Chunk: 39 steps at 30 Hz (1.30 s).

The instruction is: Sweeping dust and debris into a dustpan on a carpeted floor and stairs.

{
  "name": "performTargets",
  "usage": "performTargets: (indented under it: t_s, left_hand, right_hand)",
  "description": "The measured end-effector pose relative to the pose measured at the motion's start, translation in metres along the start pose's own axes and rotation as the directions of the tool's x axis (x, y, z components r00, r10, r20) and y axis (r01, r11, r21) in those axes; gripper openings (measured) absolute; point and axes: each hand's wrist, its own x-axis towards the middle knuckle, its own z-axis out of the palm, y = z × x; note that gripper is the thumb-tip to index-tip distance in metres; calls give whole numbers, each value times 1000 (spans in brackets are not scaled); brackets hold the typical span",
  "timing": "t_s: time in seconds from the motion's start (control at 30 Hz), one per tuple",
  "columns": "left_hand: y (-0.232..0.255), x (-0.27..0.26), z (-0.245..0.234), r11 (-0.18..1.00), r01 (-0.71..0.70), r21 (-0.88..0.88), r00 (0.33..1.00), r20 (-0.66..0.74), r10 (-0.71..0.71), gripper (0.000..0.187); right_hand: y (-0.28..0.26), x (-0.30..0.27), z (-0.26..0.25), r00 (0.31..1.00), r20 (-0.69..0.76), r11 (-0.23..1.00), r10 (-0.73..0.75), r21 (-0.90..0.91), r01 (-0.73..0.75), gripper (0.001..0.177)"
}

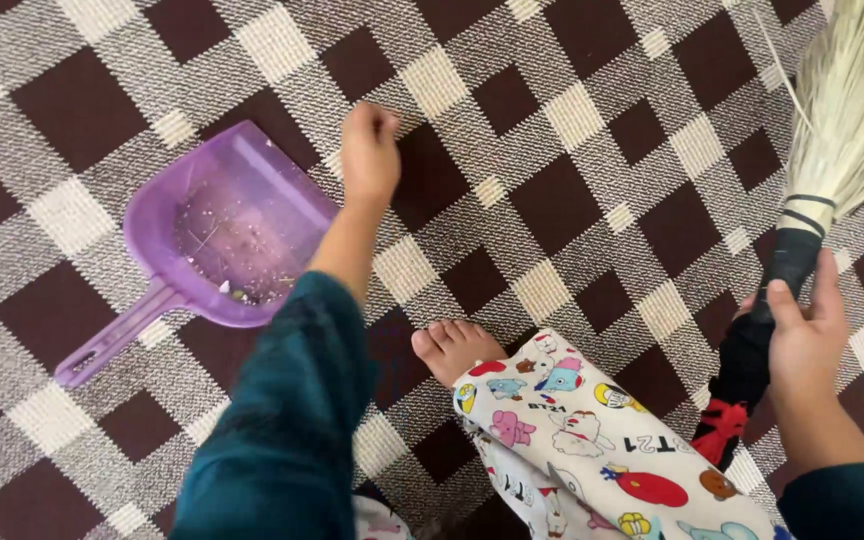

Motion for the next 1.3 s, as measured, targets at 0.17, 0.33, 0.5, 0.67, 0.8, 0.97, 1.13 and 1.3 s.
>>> performTargets:
  t_s: [0.17, 0.33, 0.5, 0.67, 0.8, 0.97, 1.13, 1.3]
  left_hand:
    - [-36, 3, -157, 944, 81, -320, 971, 239, -2, 7]
    - [-52, -17, -264, 988, 130, -87, 955, 278, -101, 16]
    - [-45, -25, -301, 962, 230, -149, 947, 262, -186, 26]
    - [-49, -31, -330, 971, -19, 237, 983, 180, -24, 40]
    - [-79, -62, -341, 665, -261, 699, 765, 570, -298, 92]
    - [-128, -96, -336, 739, -29, 673, 746, 507, -432, 41]
    - [-154, -114, -302, 901, 264, 346, 854, 351, -385, 35]
    - [-137, -96, -280, 891, 453, 6, 867, 231, -442, 32]
  right_hand:
    - [5, 1, 17, 997, 72, 1000, -18, 20, 16, 70]
    - [2, 5, 44, 982, 177, 996, -68, 62, 58, 64]
    - [7, 10, 64, 971, 216, 994, -105, 47, 97, 63]
    - [4, 9, 79, 970, 227, 996, -83, 48, 74, 69]
    - [-15, 13, 65, 982, 169, 990, -80, 133, 57, 75]
    - [-28, 17, 54, 989, 116, 993, -95, 81, 86, 71]
    - [-11, 14, 48, 985, 140, 990, -101, 115, 85, 71]
    - [2, 7, 47, 983, 164, 990, -85, 129, 64, 69]
